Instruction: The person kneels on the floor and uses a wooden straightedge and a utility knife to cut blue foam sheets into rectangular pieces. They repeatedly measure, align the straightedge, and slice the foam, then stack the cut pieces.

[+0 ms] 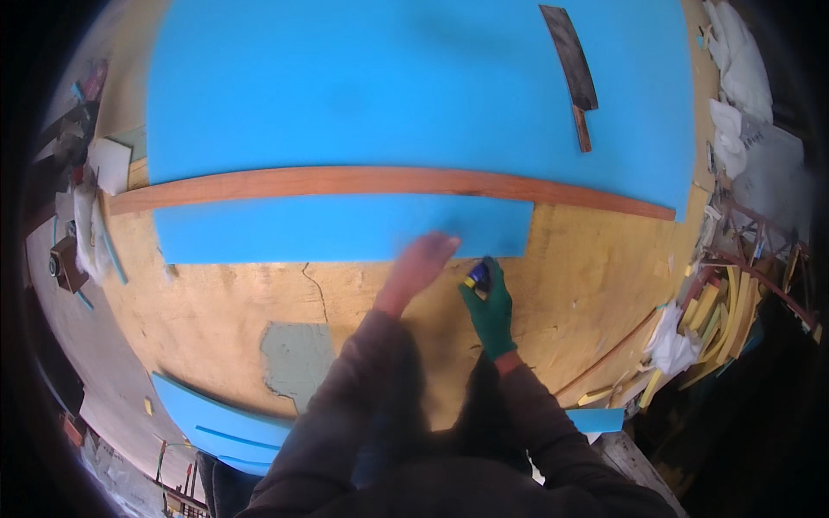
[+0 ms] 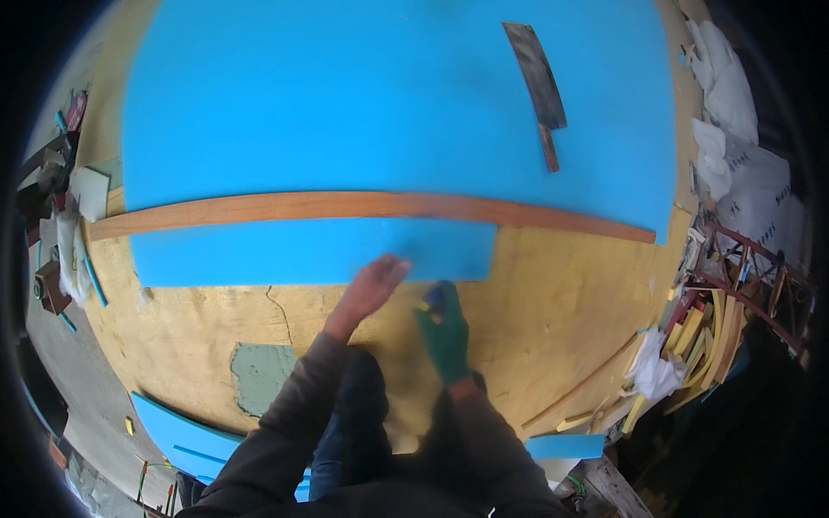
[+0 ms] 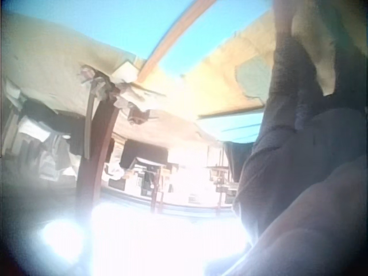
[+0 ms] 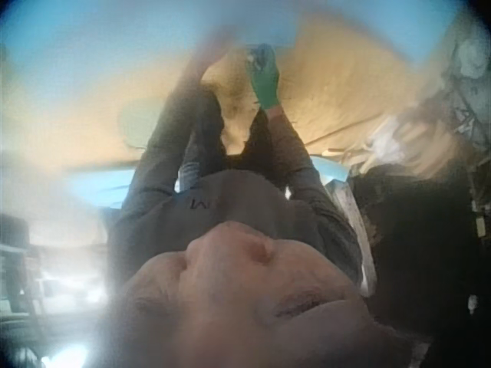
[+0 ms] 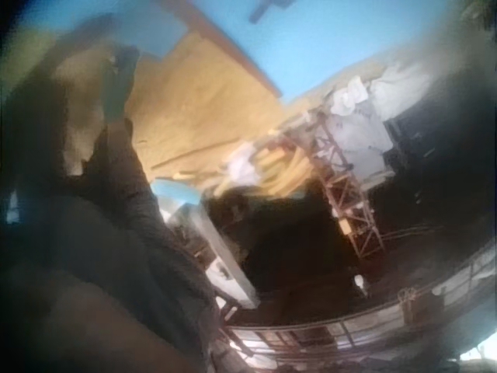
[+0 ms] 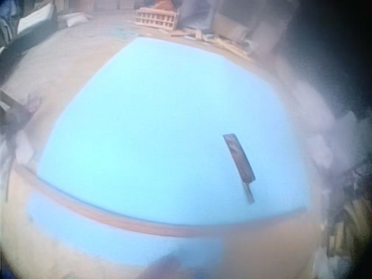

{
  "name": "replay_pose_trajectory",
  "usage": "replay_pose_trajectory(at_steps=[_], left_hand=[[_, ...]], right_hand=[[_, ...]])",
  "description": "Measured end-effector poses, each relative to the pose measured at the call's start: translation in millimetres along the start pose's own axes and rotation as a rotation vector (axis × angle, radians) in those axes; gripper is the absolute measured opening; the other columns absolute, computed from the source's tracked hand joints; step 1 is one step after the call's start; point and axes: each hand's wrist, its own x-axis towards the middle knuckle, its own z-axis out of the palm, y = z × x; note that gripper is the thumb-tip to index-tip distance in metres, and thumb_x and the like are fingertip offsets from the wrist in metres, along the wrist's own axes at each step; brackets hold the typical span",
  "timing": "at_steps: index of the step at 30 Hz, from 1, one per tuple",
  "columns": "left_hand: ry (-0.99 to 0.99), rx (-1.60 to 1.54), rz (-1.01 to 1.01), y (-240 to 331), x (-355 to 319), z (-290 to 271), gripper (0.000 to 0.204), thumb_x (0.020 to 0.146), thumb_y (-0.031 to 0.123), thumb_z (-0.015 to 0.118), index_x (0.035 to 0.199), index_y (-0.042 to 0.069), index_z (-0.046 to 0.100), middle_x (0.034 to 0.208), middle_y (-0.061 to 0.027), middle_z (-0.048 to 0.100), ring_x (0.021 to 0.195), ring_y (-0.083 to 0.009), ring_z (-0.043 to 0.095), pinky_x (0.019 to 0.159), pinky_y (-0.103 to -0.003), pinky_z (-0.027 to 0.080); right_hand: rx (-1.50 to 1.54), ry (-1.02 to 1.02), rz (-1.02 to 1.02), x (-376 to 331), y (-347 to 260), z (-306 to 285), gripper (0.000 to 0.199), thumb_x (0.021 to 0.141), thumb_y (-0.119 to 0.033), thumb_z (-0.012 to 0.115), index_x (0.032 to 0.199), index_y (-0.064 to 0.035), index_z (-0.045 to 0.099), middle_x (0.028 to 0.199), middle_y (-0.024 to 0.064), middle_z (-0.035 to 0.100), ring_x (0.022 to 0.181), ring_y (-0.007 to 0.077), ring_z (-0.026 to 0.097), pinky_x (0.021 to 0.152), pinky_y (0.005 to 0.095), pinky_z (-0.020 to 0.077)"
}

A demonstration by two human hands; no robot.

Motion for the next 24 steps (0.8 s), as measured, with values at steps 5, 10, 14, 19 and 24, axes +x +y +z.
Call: replay_pose_trajectory(at_steps=[5,10,14,19,24], left_hand=[[0.017,-0.645,-0.057,19,-82,-17,0.044,0.111,0.041,0.062,0.143,0.011,0.058,0.123,-0.0077,0.072,0.097,-0.0144,0.067,0.086,-0.032,0.056],[0.133,-0.876,0.047,23,-106,-41,0.041,0.111,0.026,0.056,0.147,0.006,0.054,0.127,-0.0115,0.071,0.098,-0.017,0.067,0.09,-0.034,0.055],[0.4,-0.891,0.102,11,-106,-25,0.041,0.11,0.026,0.056,0.145,0.005,0.058,0.124,-0.011,0.07,0.096,-0.0166,0.066,0.088,-0.034,0.056],[0.514,-0.883,-0.051,16,-91,22,0.048,0.111,0.036,0.055,0.147,0.005,0.059,0.119,-0.0062,0.069,0.106,-0.016,0.064,0.088,-0.033,0.052],[0.673,-0.571,-0.054,77,-101,75,0.064,0.105,0.031,0.067,0.158,0.003,0.044,0.117,-0.0154,0.068,0.099,-0.0269,0.07,0.09,-0.037,0.057]], right_hand=[[0.084,-0.283,-0.38,35,-78,11,0.056,0.103,-0.007,0.068,0.156,-0.0012,0.05,0.156,0.0128,0.055,0.142,0.0255,0.056,0.118,0.0431,0.0457],[0.64,-0.357,0.031,61,-107,-3,0.037,0.109,-0.01,0.061,0.145,-0.0013,0.06,0.148,0.0096,0.062,0.131,0.0227,0.063,0.108,0.0385,0.0522],[0.401,-0.653,-0.112,84,-117,-1,0.033,0.106,-0.01,0.067,0.137,-0.0006,0.067,0.136,0.0068,0.071,0.115,0.0177,0.07,0.101,0.0335,0.0562],[0.104,-0.723,-0.524,97,-120,-22,0.042,0.1,-0.008,0.076,0.14,-0.0003,0.066,0.134,0.0072,0.073,0.112,0.016,0.072,0.098,0.0344,0.0592],[0.229,-0.862,-0.242,103,-98,-69,0.032,0.101,-0.017,0.077,0.128,-0.0011,0.072,0.111,0.0106,0.081,0.1,0.0164,0.077,0.085,0.0325,0.0617]])
